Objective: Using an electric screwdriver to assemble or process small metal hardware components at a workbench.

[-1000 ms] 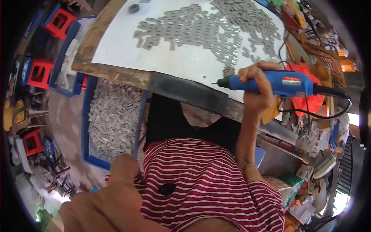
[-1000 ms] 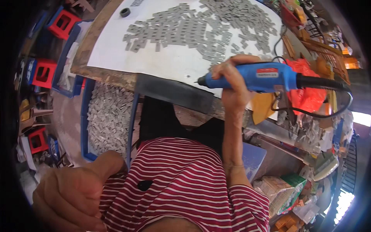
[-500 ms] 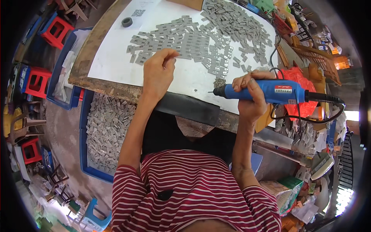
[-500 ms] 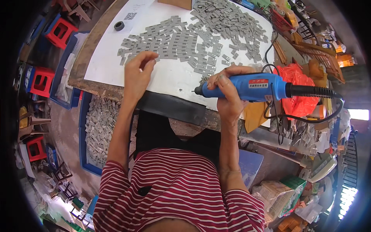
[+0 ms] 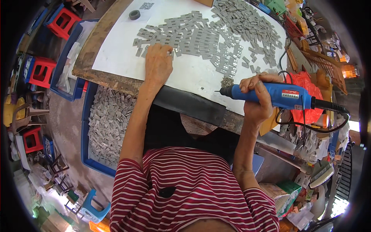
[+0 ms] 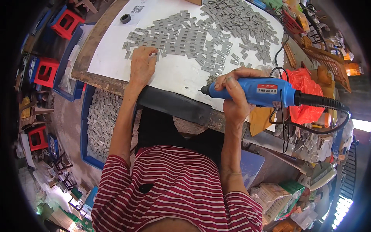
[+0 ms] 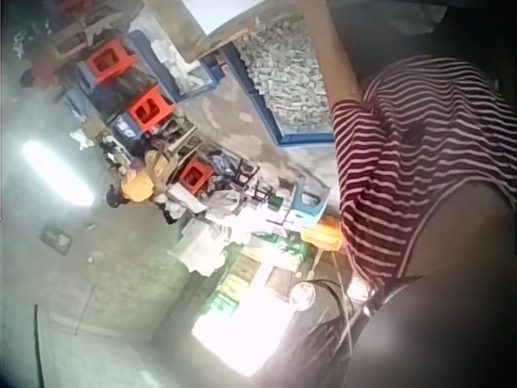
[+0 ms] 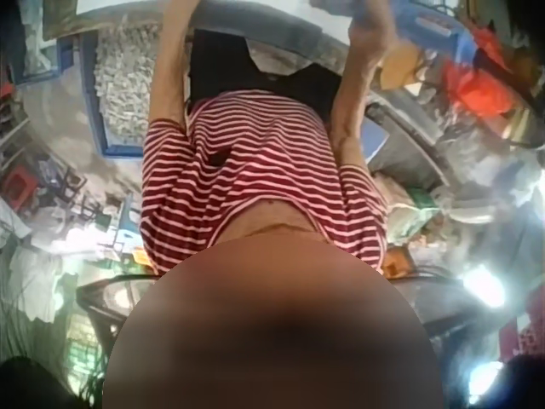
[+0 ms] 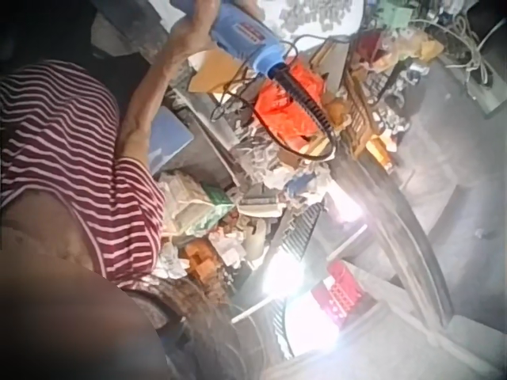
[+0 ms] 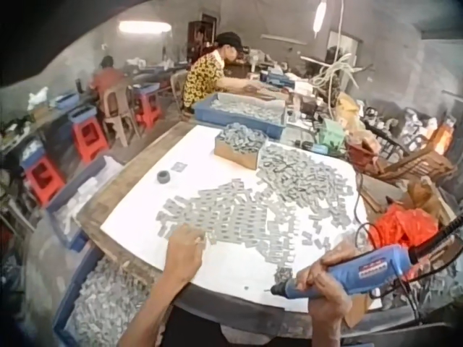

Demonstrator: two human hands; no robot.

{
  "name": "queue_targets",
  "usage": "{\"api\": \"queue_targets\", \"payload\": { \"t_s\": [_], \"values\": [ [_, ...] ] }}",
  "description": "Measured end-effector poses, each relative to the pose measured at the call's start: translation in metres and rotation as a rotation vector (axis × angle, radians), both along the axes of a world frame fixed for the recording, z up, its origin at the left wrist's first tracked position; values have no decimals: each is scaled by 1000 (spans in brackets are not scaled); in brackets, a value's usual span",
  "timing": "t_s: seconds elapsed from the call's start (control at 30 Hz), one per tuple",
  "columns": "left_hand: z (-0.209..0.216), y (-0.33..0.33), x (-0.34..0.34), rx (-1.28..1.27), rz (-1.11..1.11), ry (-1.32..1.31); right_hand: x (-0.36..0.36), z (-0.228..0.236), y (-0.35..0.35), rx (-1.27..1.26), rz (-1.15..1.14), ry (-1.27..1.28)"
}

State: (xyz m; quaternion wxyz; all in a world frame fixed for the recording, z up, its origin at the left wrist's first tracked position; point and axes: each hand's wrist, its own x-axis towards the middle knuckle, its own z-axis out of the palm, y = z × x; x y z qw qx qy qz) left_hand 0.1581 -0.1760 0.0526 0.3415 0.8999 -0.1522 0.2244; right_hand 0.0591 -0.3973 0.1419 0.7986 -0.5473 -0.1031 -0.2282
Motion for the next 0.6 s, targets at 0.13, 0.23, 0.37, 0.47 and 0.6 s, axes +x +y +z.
{"api": "queue_targets", "payload": {
  "t_s": [0.13, 0.23, 0.37, 0.47, 0.6],
  "values": [
    [-4, -2, 5, 9, 2, 0, 0, -2, 2, 10, 4, 0],
    [-1, -5, 1, 52, 57, 11, -2, -1, 6, 6, 2, 13],
    [1, -7, -9, 115, 210, 51, -2, -4, 5, -3, 2, 11],
    [4, -9, -10, 200, 241, 168, -3, -5, 4, -26, 10, -8],
    [-1, -10, -8, 230, 238, 130, -5, -4, 7, -14, 14, 2]
  ]
}}
